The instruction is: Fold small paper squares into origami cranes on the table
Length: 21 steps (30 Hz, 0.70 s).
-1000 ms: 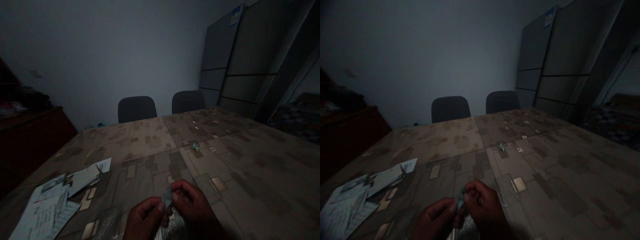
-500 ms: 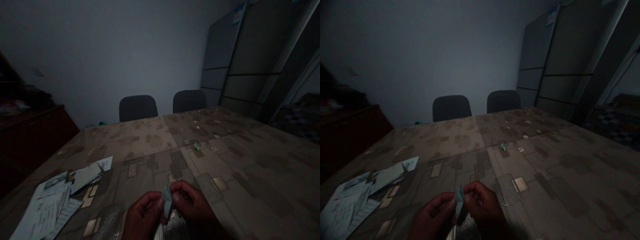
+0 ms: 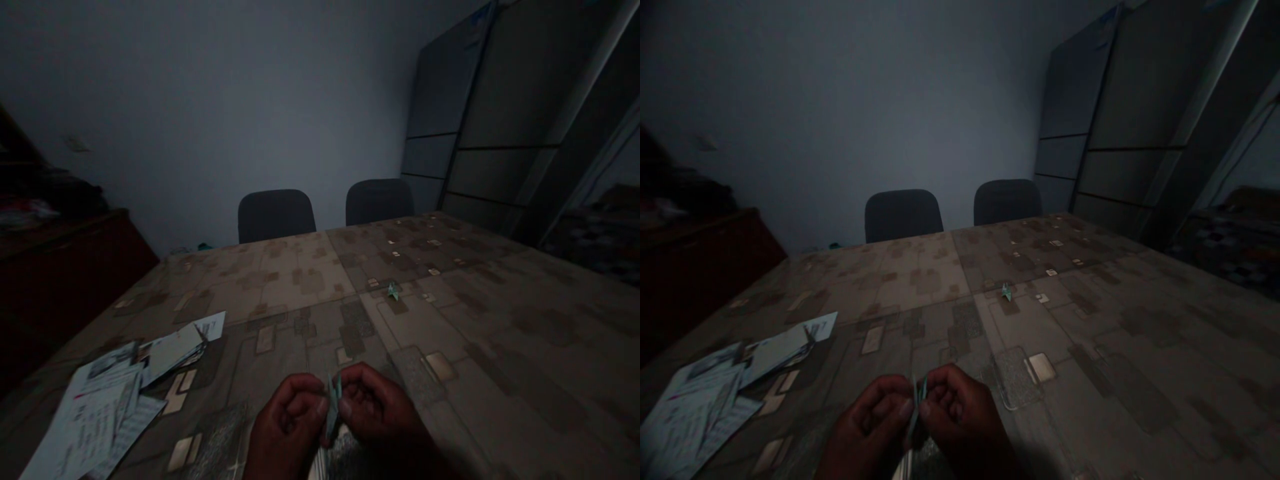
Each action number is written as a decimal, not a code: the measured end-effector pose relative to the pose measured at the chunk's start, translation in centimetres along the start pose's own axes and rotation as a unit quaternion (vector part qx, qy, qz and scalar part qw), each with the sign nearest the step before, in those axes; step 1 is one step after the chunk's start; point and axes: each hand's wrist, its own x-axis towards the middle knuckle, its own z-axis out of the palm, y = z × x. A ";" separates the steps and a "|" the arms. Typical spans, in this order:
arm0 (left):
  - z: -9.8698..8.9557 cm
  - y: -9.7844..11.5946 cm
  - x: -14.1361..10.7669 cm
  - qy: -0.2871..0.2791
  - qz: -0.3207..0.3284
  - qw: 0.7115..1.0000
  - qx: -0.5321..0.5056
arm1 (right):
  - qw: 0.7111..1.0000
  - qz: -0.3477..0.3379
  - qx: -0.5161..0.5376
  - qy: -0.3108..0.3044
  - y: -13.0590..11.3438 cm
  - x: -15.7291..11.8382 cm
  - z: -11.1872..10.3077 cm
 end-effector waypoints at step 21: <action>0.3 0.2 -0.4 -0.010 0.023 0.999 0.040 | 0.999 0.025 0.019 0.025 -0.9 0.0 0.3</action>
